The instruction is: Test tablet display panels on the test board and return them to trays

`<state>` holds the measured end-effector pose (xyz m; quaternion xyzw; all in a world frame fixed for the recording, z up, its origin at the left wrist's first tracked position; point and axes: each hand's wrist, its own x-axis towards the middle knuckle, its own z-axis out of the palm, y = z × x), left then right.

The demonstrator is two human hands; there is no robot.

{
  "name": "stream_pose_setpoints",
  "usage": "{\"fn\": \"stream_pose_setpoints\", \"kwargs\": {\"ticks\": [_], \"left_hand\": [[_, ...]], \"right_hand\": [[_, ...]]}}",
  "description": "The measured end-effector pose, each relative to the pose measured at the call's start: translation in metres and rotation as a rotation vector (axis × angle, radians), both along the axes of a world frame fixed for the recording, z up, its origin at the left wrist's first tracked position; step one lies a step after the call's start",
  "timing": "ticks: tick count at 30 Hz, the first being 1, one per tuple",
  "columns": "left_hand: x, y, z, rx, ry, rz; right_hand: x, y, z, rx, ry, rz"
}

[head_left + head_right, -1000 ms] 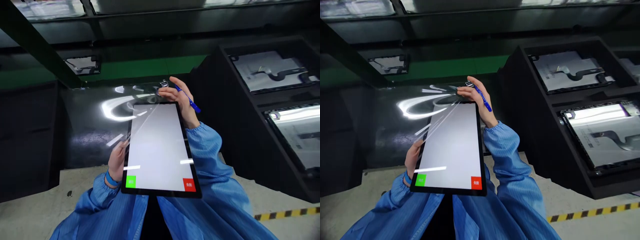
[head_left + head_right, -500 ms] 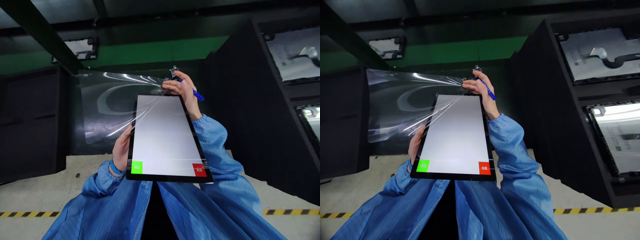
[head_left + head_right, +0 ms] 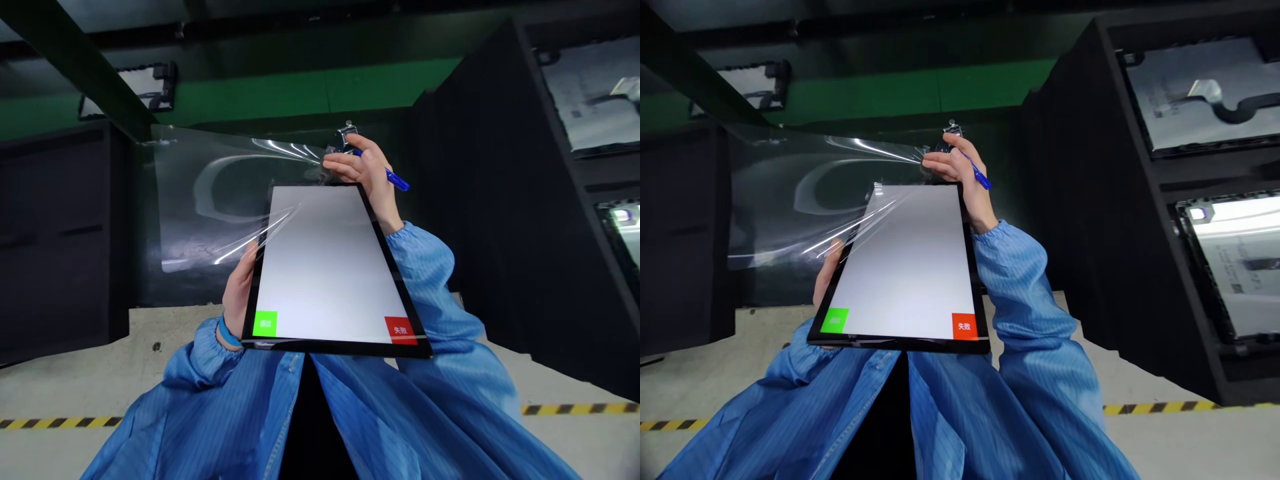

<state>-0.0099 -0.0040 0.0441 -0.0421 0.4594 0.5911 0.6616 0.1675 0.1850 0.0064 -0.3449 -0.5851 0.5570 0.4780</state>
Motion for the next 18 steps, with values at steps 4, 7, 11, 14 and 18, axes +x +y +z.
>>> {"fn": "stream_pose_setpoints", "kwargs": {"ticks": [4, 7, 11, 14, 18], "left_hand": [[0.002, 0.003, 0.007, 0.032, -0.02, -0.025], [0.003, 0.005, 0.01, 0.005, 0.027, 0.011], [0.003, 0.003, 0.008, -0.023, 0.163, 0.004], [-0.001, -0.001, -0.001, -0.003, 0.386, 0.04], [-0.015, 0.0, -0.021, 0.0, 0.534, 0.08]], "right_hand": [[-0.003, -0.002, 0.0, -0.022, -0.012, -0.052], [-0.006, -0.003, -0.001, -0.027, 0.017, -0.084], [-0.007, -0.004, -0.003, -0.021, 0.035, -0.082], [-0.006, -0.002, -0.004, -0.005, 0.042, -0.075], [0.0, 0.002, -0.002, -0.078, 0.077, -0.026]]}}
